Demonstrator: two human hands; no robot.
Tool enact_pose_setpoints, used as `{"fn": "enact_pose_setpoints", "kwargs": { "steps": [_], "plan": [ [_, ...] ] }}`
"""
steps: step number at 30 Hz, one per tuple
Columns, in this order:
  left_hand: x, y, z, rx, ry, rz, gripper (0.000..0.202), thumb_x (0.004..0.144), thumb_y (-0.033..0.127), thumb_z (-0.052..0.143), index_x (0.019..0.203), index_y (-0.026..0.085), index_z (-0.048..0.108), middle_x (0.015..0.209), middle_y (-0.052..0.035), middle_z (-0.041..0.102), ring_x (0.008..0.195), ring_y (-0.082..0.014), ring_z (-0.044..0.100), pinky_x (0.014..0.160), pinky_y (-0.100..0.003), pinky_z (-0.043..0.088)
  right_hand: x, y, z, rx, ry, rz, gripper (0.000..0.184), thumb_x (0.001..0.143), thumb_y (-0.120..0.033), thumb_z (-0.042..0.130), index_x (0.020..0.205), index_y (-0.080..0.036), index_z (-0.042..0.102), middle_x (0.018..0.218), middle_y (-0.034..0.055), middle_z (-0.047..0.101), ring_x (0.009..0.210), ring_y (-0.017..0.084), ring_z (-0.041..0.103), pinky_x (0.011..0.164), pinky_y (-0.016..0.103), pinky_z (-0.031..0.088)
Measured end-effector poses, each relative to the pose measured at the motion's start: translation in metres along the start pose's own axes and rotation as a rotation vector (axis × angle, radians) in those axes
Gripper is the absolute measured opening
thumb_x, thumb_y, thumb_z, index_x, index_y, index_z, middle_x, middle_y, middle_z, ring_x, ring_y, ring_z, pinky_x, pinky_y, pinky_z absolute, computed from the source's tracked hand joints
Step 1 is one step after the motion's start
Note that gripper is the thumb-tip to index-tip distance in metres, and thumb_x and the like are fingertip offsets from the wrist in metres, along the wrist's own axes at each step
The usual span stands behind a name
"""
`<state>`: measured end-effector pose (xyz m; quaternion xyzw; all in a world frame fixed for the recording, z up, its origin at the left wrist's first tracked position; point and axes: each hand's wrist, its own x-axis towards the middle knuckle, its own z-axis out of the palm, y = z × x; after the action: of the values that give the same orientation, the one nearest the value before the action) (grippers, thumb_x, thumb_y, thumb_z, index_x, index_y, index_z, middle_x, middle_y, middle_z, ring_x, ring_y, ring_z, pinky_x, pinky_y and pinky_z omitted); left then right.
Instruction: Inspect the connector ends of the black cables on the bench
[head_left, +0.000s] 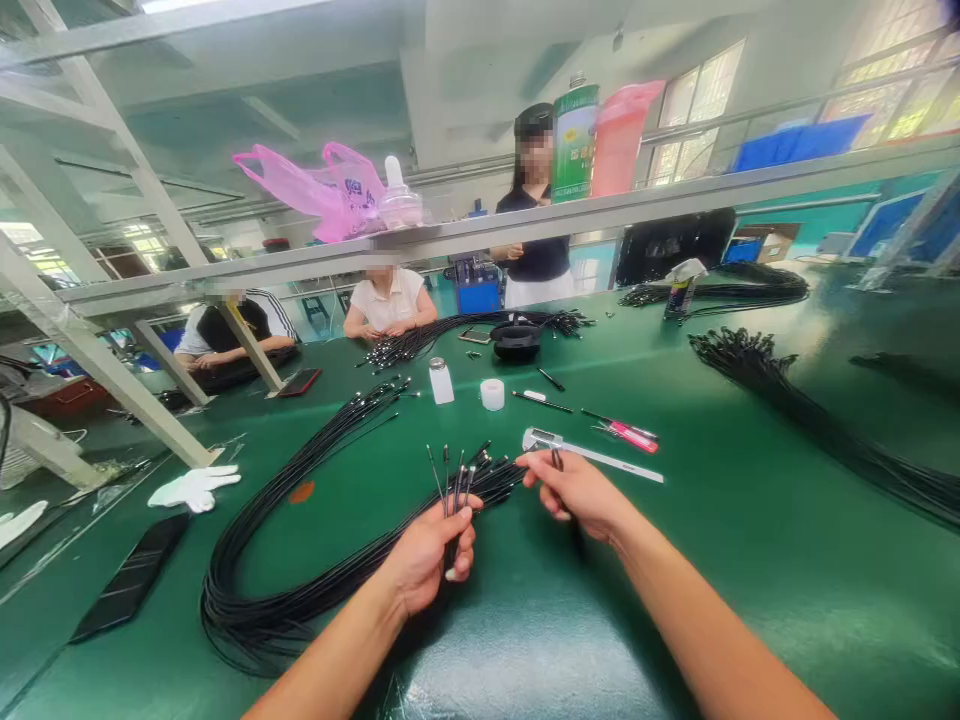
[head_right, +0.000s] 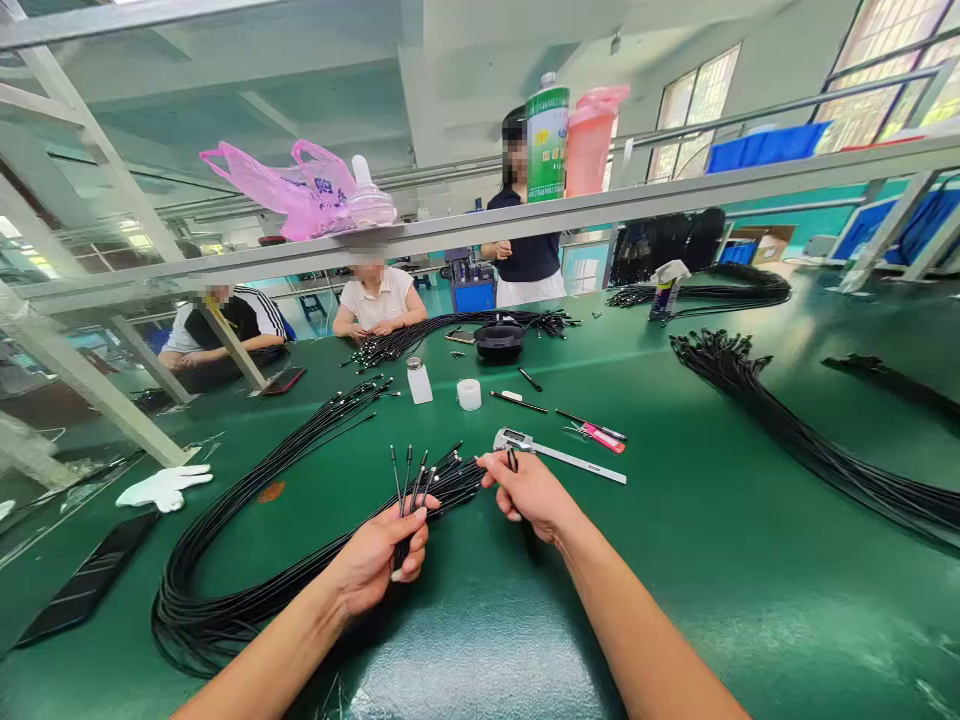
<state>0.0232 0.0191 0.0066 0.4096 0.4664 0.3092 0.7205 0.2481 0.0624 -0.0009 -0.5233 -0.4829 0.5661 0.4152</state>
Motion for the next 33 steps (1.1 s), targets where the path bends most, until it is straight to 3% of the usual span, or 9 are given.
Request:
{"fn": "enact_pose_setpoints", "kwargs": {
  "steps": [2,4,8,13,18,21,26,30,33],
  "plan": [
    [-0.004,-0.006,0.006,-0.021,0.002,0.014,0.043,0.077,0.042,0.067,0.108,0.018,0.049,0.066,0.0062,0.048,0.046,-0.0037,0.046,0.042,-0.017,0.027,-0.002,0.0,0.009,0.04,-0.036,-0.008,0.04,0.089,-0.045,0.055,0.113,-0.013,0.057,0.101,0.0099,0.063,0.049,0.003,0.051,0.039,0.017,0.042],
    [-0.01,-0.012,0.013,-0.012,-0.025,-0.011,0.04,0.076,0.04,0.069,0.102,0.016,0.052,0.065,0.0051,0.05,0.043,-0.0032,0.043,0.04,-0.017,0.025,-0.005,0.0,0.016,0.068,-0.071,-0.032,0.045,0.093,-0.043,0.05,0.127,-0.014,0.05,0.118,0.0145,0.059,0.068,0.008,0.063,0.055,0.022,0.055],
    [-0.023,-0.025,0.023,0.054,-0.117,-0.116,0.04,0.076,0.043,0.069,0.099,0.015,0.053,0.059,0.0059,0.051,0.035,-0.0011,0.034,0.036,-0.017,0.016,-0.016,-0.002,0.029,0.043,-0.209,-0.119,0.049,0.095,-0.043,0.046,0.139,-0.02,0.045,0.133,0.0116,0.053,0.104,0.015,0.062,0.083,0.029,0.057],
    [-0.027,-0.035,0.029,0.054,-0.231,-0.183,0.052,0.061,0.053,0.078,0.083,0.013,0.053,0.052,0.0042,0.052,0.036,-0.0024,0.041,0.036,-0.015,0.022,-0.034,-0.007,0.048,-0.168,-0.359,-0.237,0.038,0.091,-0.042,0.054,0.12,-0.019,0.063,0.11,0.0059,0.067,0.095,0.015,0.06,0.09,0.03,0.049],
    [-0.018,-0.032,0.041,-0.069,-0.141,-0.138,0.051,0.055,0.054,0.079,0.061,0.017,0.045,0.04,0.0068,0.044,0.028,-0.0026,0.033,0.032,-0.016,0.026,-0.045,-0.01,0.056,-0.357,-0.402,-0.287,0.024,0.089,-0.032,0.053,0.104,-0.018,0.066,0.091,0.0027,0.067,0.079,0.012,0.056,0.074,0.023,0.044],
    [-0.012,-0.034,0.044,-0.081,-0.135,-0.136,0.055,0.056,0.061,0.077,0.057,0.018,0.043,0.034,0.0088,0.037,0.024,-0.0017,0.025,0.029,-0.016,0.022,-0.048,-0.01,0.056,-0.414,-0.418,-0.3,0.029,0.089,-0.03,0.052,0.113,-0.02,0.065,0.095,0.0031,0.068,0.082,0.013,0.058,0.077,0.023,0.044],
    [-0.008,-0.043,0.039,-0.086,-0.061,-0.082,0.052,0.055,0.056,0.079,0.054,0.013,0.049,0.036,0.0044,0.043,0.025,-0.0032,0.034,0.029,-0.016,0.026,-0.053,-0.009,0.058,-0.432,-0.499,-0.321,0.036,0.089,-0.03,0.053,0.123,-0.022,0.064,0.117,0.0056,0.066,0.102,0.016,0.061,0.091,0.024,0.045],
    [-0.008,-0.042,0.019,-0.139,-0.063,-0.032,0.049,0.064,0.054,0.078,0.072,0.012,0.054,0.049,0.001,0.055,0.034,-0.0056,0.045,0.034,-0.017,0.035,-0.046,-0.011,0.055,-0.257,-0.327,-0.265,0.038,0.092,-0.04,0.05,0.12,-0.019,0.064,0.113,0.0071,0.066,0.1,0.016,0.061,0.091,0.026,0.046],
    [-0.009,-0.037,0.001,-0.199,-0.003,-0.003,0.043,0.069,0.042,0.079,0.089,0.014,0.052,0.063,0.0004,0.061,0.044,-0.0077,0.053,0.041,-0.019,0.044,-0.036,-0.008,0.051,-0.124,-0.162,-0.19,0.039,0.09,-0.046,0.051,0.107,-0.014,0.065,0.091,0.0057,0.064,0.078,0.011,0.057,0.074,0.023,0.048]
  ]
}}
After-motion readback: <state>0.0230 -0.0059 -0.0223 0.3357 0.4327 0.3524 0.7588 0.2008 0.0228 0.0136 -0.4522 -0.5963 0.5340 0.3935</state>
